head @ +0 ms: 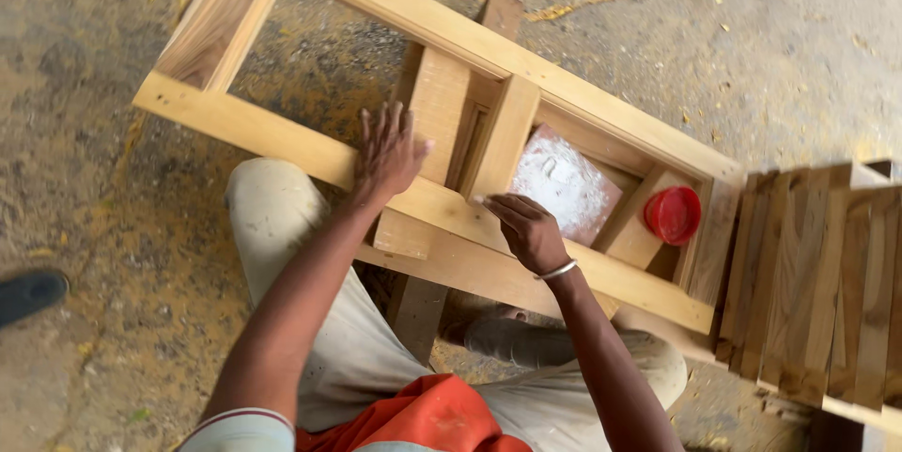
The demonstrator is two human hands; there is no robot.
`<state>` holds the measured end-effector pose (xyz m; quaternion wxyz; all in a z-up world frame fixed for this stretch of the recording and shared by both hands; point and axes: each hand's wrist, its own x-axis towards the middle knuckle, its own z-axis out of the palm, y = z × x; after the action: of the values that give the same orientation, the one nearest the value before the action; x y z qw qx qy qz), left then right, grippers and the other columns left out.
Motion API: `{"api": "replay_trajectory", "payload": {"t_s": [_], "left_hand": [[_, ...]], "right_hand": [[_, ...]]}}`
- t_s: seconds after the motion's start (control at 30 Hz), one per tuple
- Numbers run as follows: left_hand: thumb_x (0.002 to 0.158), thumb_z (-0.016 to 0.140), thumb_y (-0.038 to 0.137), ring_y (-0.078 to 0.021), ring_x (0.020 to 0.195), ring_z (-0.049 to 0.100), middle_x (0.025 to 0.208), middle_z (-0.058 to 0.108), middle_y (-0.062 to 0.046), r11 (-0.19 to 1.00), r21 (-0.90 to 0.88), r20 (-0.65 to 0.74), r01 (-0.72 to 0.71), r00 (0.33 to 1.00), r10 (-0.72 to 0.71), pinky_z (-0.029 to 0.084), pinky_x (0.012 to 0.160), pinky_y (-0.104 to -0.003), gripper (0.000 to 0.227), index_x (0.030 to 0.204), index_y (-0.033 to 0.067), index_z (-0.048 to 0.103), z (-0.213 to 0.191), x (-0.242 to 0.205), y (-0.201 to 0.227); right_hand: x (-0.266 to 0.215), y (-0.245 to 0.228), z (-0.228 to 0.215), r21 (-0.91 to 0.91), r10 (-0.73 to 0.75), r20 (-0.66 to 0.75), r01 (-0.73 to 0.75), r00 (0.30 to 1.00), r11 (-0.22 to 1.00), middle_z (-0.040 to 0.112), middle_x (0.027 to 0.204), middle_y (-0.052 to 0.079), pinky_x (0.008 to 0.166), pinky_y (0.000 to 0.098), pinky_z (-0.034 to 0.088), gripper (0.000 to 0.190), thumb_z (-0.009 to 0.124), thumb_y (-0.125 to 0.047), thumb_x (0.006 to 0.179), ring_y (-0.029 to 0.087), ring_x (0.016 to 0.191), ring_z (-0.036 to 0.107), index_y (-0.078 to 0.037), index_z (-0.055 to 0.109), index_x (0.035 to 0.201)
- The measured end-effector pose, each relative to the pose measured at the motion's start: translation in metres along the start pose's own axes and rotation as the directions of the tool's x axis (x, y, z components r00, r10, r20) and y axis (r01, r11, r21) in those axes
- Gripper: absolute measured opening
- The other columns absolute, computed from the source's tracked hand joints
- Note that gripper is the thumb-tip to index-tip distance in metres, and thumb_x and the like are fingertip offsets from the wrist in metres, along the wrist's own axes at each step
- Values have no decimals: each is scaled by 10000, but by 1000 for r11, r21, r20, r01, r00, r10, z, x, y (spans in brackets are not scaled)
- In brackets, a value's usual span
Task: The person mixes a white paste in a red bowl using a putty knife, then applies the paste to the joints and surfaces of a wooden frame. The person works on multiple sections of the frame, smoothing the filler into the wood.
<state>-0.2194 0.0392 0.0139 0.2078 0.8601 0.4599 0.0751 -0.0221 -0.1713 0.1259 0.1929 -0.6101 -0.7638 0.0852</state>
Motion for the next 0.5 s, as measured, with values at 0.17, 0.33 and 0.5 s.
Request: {"api": "replay_trajectory", "payload": {"t_s": [0.17,0.33,0.5], "left_hand": [[1057,274,583,-419,1494,271,1609,297,-256,995,-94,-58,17,998,-22,70,1225,-585,767,1528,-18,356,19,7,-5],[1073,289,546,-374,1446,411,1575,406,-245,998,-58,-58,11,998,-14,183,1235,-591,728,1497,-28,436,13,0,-5],[1061,322,523,-391,1391,443,1537,437,-251,996,-89,-155,2,988,-16,223,1195,-601,704,1455,-39,478,11,-3,-3]], "right_hand": [[-1,4,30,-271,-157,79,173,984,947,740,1265,71,1015,422,574,424,595,34,837,269,1165,715,-119,736,1207],[-5,2,10,-250,-90,228,147,970,957,756,1196,82,908,401,609,416,573,34,832,271,1076,740,-137,754,1166],[42,12,-10,-179,298,211,-262,931,948,752,1173,124,635,382,604,214,580,-101,1003,285,789,747,-73,714,1168]]}}
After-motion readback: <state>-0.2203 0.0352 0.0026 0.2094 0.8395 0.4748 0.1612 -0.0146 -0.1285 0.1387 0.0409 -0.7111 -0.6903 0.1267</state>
